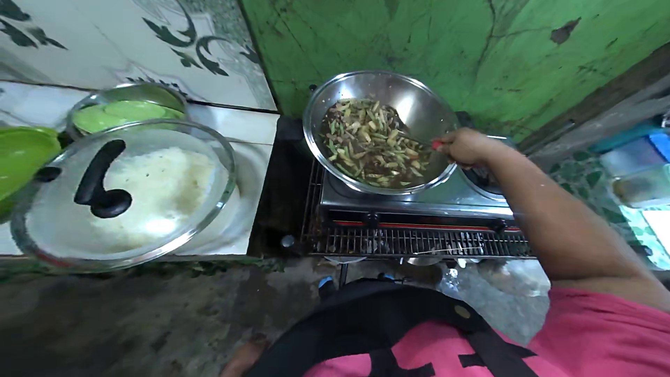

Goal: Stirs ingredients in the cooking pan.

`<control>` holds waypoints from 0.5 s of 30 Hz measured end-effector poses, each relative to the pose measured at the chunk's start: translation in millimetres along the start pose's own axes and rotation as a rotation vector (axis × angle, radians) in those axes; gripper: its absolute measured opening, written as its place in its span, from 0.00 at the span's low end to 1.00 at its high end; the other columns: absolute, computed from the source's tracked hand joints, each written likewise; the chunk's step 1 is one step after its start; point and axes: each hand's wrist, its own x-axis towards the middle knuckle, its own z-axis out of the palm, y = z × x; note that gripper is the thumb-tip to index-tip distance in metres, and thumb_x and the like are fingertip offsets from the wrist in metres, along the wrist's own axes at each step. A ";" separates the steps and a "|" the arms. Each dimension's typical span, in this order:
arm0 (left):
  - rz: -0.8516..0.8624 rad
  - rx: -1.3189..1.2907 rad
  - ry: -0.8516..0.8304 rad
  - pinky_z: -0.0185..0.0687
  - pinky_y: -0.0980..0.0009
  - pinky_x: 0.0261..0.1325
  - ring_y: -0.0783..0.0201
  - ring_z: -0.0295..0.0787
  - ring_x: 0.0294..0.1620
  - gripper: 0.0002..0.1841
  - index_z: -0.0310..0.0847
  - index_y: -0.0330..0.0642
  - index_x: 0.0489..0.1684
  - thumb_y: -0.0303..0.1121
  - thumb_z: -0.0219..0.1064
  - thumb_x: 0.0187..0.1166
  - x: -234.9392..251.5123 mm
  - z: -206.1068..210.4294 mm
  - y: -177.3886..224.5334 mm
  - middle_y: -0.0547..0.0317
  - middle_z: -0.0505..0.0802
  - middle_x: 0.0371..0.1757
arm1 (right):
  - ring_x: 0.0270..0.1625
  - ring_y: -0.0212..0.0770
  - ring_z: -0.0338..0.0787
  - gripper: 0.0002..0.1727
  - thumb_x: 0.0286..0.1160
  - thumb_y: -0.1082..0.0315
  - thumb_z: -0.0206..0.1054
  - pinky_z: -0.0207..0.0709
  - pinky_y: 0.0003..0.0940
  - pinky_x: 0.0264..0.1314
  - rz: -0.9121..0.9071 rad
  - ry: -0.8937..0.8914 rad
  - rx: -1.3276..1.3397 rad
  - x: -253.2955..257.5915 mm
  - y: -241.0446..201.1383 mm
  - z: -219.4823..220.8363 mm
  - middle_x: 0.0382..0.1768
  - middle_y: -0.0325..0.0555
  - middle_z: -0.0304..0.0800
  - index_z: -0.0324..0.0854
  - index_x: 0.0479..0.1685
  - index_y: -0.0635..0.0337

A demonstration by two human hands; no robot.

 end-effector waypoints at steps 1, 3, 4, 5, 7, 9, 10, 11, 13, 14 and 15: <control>-0.018 -0.018 -0.010 0.75 0.40 0.76 0.42 0.84 0.73 0.25 0.79 0.45 0.76 0.48 0.65 0.86 -14.1 -9.3 18.3 0.41 0.89 0.69 | 0.27 0.44 0.83 0.22 0.94 0.57 0.55 0.80 0.43 0.33 -0.004 -0.006 -0.015 -10.1 -3.9 -5.5 0.37 0.52 0.90 0.77 0.82 0.40; -0.016 0.001 0.014 0.74 0.40 0.77 0.41 0.83 0.74 0.24 0.80 0.46 0.76 0.48 0.64 0.86 -30.4 -20.4 45.0 0.41 0.89 0.69 | 0.28 0.46 0.83 0.22 0.95 0.56 0.54 0.80 0.46 0.34 -0.032 0.000 -0.051 -26.9 -9.1 -13.7 0.39 0.55 0.89 0.76 0.84 0.40; 0.002 0.041 0.023 0.74 0.39 0.77 0.41 0.83 0.73 0.25 0.80 0.46 0.76 0.50 0.63 0.87 -36.8 -24.0 54.7 0.41 0.89 0.69 | 0.28 0.46 0.85 0.22 0.94 0.56 0.54 0.81 0.46 0.34 -0.061 0.011 -0.073 -32.6 -8.6 -16.3 0.40 0.55 0.90 0.76 0.83 0.40; 0.018 0.068 0.026 0.73 0.38 0.77 0.41 0.83 0.74 0.25 0.80 0.46 0.76 0.50 0.62 0.87 -43.2 -27.9 63.8 0.41 0.89 0.70 | 0.28 0.47 0.85 0.22 0.94 0.56 0.55 0.82 0.47 0.34 -0.084 0.021 -0.087 -37.9 -7.8 -18.1 0.41 0.55 0.90 0.76 0.83 0.40; 0.033 0.083 0.033 0.73 0.38 0.77 0.42 0.82 0.75 0.26 0.79 0.47 0.77 0.51 0.63 0.86 -41.1 -29.9 69.5 0.42 0.88 0.71 | 0.30 0.48 0.87 0.22 0.94 0.56 0.55 0.83 0.50 0.35 -0.117 0.048 -0.118 -49.8 -8.9 -20.7 0.42 0.55 0.91 0.77 0.82 0.39; 0.016 0.073 0.015 0.73 0.38 0.77 0.40 0.82 0.75 0.25 0.78 0.44 0.77 0.48 0.63 0.87 -54.1 -36.0 83.7 0.40 0.88 0.70 | 0.36 0.53 0.91 0.22 0.94 0.56 0.55 0.83 0.58 0.42 -0.130 0.073 -0.178 -64.4 -14.4 -24.2 0.46 0.56 0.93 0.77 0.82 0.37; 0.006 0.079 0.007 0.73 0.38 0.77 0.40 0.82 0.74 0.25 0.79 0.45 0.76 0.48 0.64 0.87 -58.1 -38.6 88.4 0.40 0.88 0.70 | 0.42 0.56 0.92 0.21 0.94 0.56 0.55 0.83 0.63 0.47 -0.141 0.101 -0.223 -71.1 -16.3 -26.2 0.48 0.56 0.94 0.78 0.82 0.36; 0.007 0.086 0.016 0.74 0.38 0.76 0.40 0.83 0.74 0.25 0.79 0.46 0.76 0.48 0.64 0.86 -54.4 -38.4 86.1 0.41 0.89 0.69 | 0.48 0.60 0.92 0.22 0.93 0.56 0.56 0.80 0.68 0.53 -0.148 0.132 -0.276 -77.1 -18.7 -28.8 0.51 0.56 0.94 0.78 0.82 0.34; 0.020 0.078 0.020 0.74 0.39 0.77 0.41 0.83 0.74 0.26 0.78 0.46 0.78 0.48 0.64 0.86 -49.2 -38.5 80.4 0.41 0.88 0.70 | 0.62 0.68 0.89 0.22 0.93 0.56 0.57 0.74 0.76 0.62 -0.121 0.193 -0.359 -83.6 -22.5 -34.9 0.59 0.60 0.93 0.77 0.83 0.33; 0.022 0.071 0.014 0.73 0.40 0.78 0.42 0.81 0.76 0.26 0.76 0.45 0.79 0.48 0.64 0.87 -50.9 -40.5 80.7 0.41 0.87 0.72 | 0.65 0.71 0.87 0.23 0.93 0.56 0.56 0.73 0.78 0.63 -0.078 0.218 -0.395 -83.8 -24.3 -37.9 0.61 0.62 0.91 0.76 0.84 0.32; 0.024 0.080 0.013 0.72 0.40 0.78 0.42 0.81 0.76 0.26 0.75 0.45 0.79 0.48 0.64 0.87 -49.9 -41.9 79.6 0.41 0.87 0.73 | 0.66 0.73 0.86 0.23 0.92 0.57 0.56 0.73 0.80 0.61 -0.020 0.248 -0.432 -81.5 -24.8 -39.9 0.61 0.63 0.91 0.76 0.83 0.32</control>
